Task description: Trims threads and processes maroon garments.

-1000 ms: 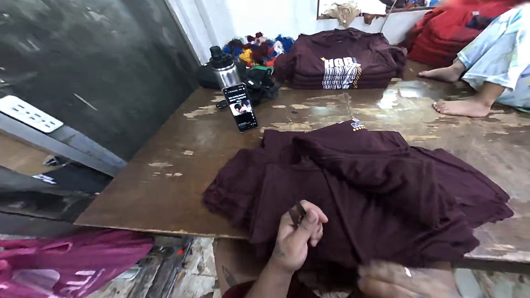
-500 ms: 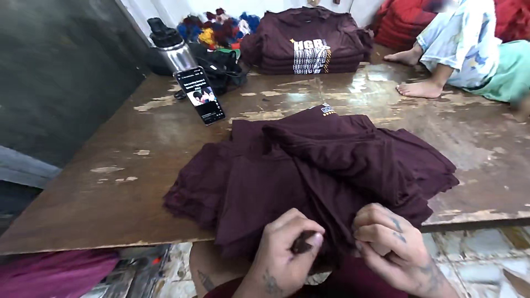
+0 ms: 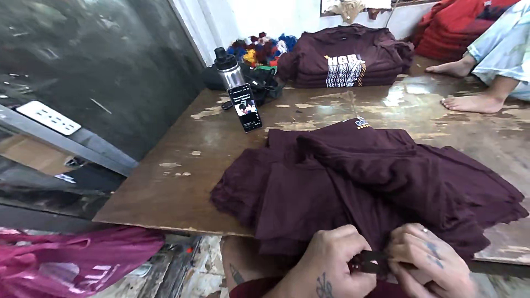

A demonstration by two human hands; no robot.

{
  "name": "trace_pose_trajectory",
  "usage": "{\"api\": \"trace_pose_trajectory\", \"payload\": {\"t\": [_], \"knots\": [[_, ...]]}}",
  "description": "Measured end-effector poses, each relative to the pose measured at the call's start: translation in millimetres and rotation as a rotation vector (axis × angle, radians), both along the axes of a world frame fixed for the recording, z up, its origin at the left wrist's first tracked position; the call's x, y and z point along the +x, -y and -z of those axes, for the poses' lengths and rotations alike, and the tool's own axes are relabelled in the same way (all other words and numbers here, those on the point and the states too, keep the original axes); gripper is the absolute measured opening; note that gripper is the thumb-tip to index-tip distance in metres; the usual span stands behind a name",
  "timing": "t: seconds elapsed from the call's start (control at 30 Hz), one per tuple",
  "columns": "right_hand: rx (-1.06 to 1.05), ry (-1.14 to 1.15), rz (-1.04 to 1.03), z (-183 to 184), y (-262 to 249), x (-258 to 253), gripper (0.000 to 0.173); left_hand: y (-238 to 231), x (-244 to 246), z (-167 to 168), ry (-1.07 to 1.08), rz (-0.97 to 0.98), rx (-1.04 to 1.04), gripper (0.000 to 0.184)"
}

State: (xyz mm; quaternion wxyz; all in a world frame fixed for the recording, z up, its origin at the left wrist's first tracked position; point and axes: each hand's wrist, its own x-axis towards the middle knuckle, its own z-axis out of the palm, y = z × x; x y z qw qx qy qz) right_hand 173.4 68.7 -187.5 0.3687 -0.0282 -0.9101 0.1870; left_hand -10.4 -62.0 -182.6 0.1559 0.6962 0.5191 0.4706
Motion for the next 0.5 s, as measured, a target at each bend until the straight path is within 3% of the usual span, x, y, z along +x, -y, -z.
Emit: {"api": "trace_pose_trajectory", "payload": {"t": [0.1,0.27,0.5], "knots": [[0.011,0.049,0.044,1,4,-1,0.03,0,1,3,0.106,-0.017,0.043,0.014],[0.027,0.088,0.075,-10,17,-3,0.012,0,8,9,0.119,-0.087,0.132,0.013],[0.087,0.01,0.128,-9,25,-2,0.018,0,14,2,0.022,-0.047,0.238,0.01]]}}
